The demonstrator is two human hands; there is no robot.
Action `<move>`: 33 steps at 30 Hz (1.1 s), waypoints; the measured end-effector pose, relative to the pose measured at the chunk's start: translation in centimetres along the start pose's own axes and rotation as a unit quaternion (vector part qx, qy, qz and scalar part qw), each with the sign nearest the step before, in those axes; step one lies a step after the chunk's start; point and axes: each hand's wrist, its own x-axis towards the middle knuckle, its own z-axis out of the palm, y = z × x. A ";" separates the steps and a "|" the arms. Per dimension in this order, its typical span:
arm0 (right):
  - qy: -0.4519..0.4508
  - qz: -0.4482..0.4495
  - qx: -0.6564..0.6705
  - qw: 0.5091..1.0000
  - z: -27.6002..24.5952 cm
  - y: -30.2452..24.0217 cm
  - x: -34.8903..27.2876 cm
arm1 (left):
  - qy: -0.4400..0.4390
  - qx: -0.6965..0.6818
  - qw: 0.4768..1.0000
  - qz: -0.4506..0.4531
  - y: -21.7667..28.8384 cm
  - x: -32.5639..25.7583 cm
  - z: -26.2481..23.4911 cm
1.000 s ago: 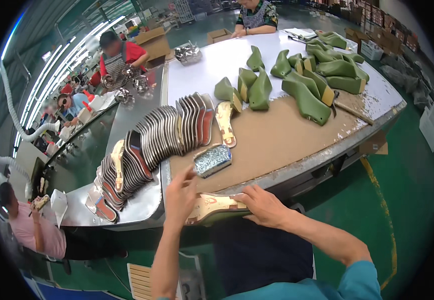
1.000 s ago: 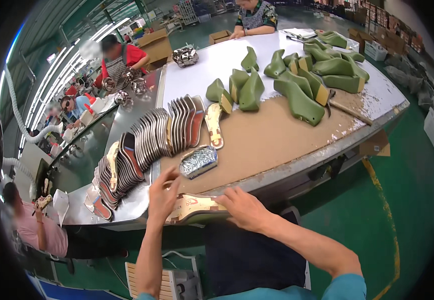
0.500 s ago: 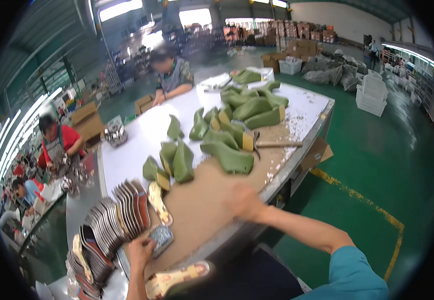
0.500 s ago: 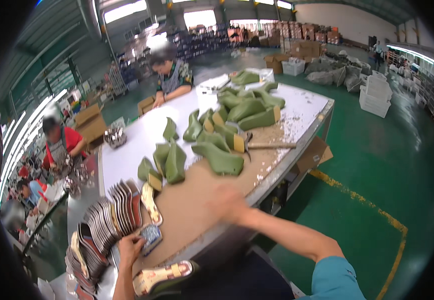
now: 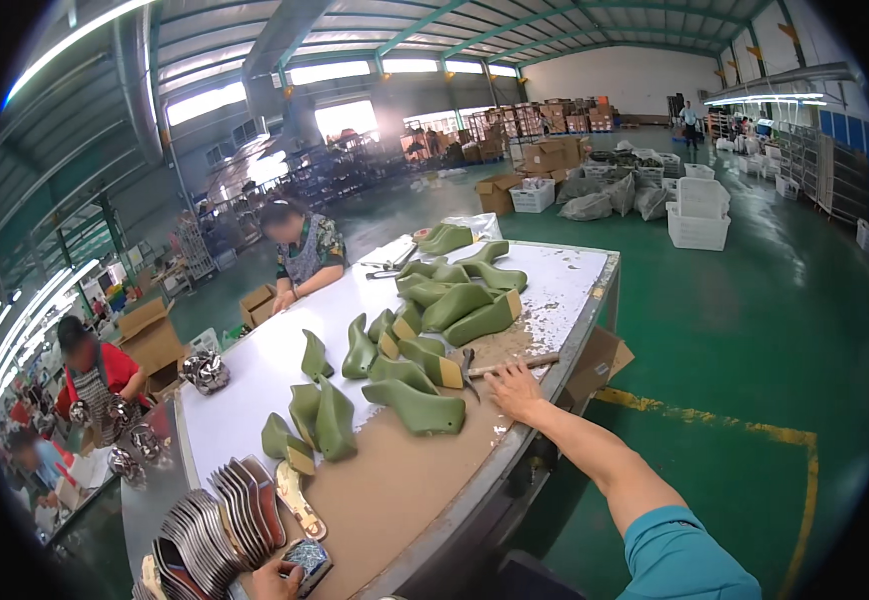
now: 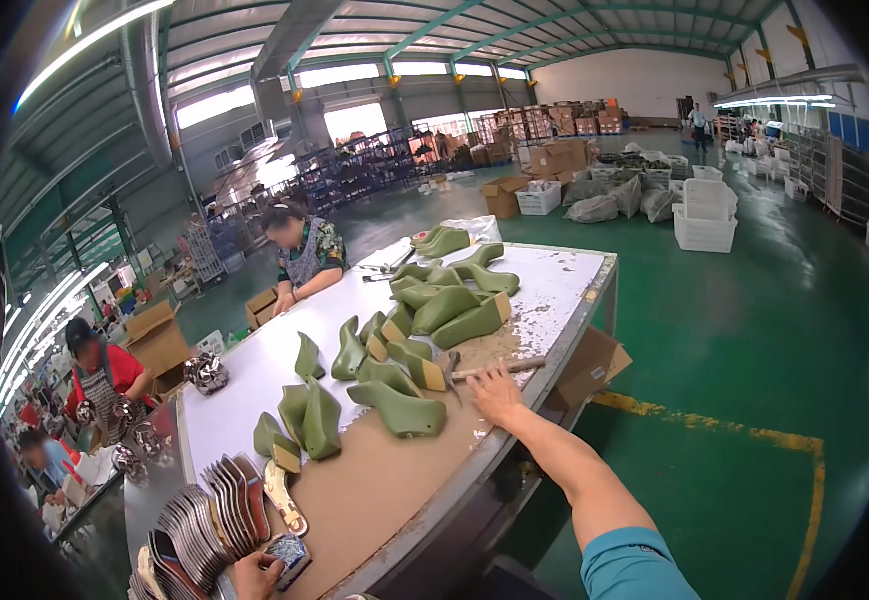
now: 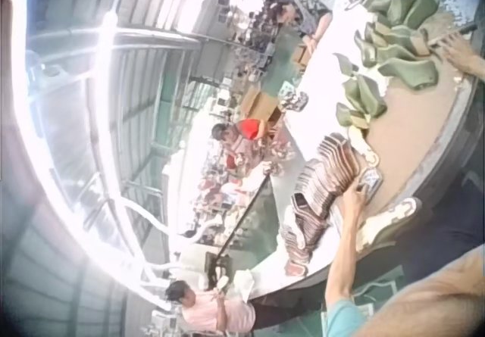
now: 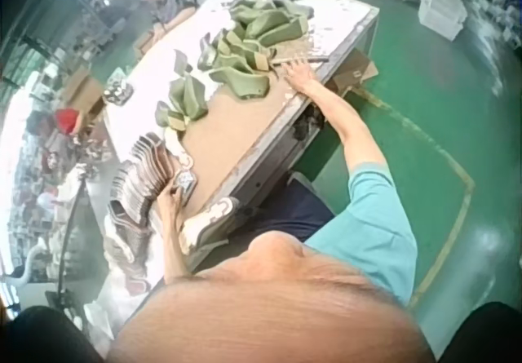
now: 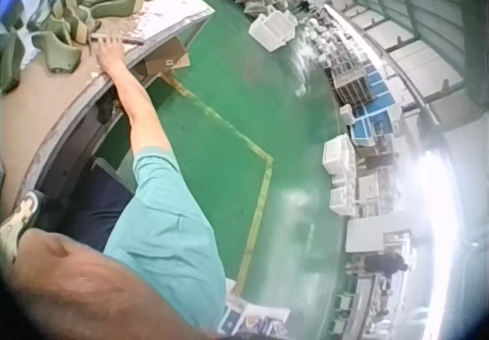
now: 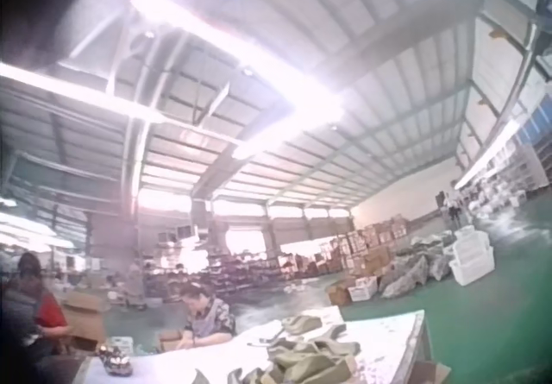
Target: The person repeatedly picks up a green slipper upper and a separate insole, places the insole inside the upper, and uses a hammer to tap the insole into place. They then place the assembled slipper on a growing stack on the table. This process is repeated for multiple units throughout the clip.
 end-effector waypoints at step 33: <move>-0.195 0.130 0.626 0.744 -17.3 -12.1 -19.5 | -0.010 -0.248 0.967 0.064 10.6 -11.4 0.0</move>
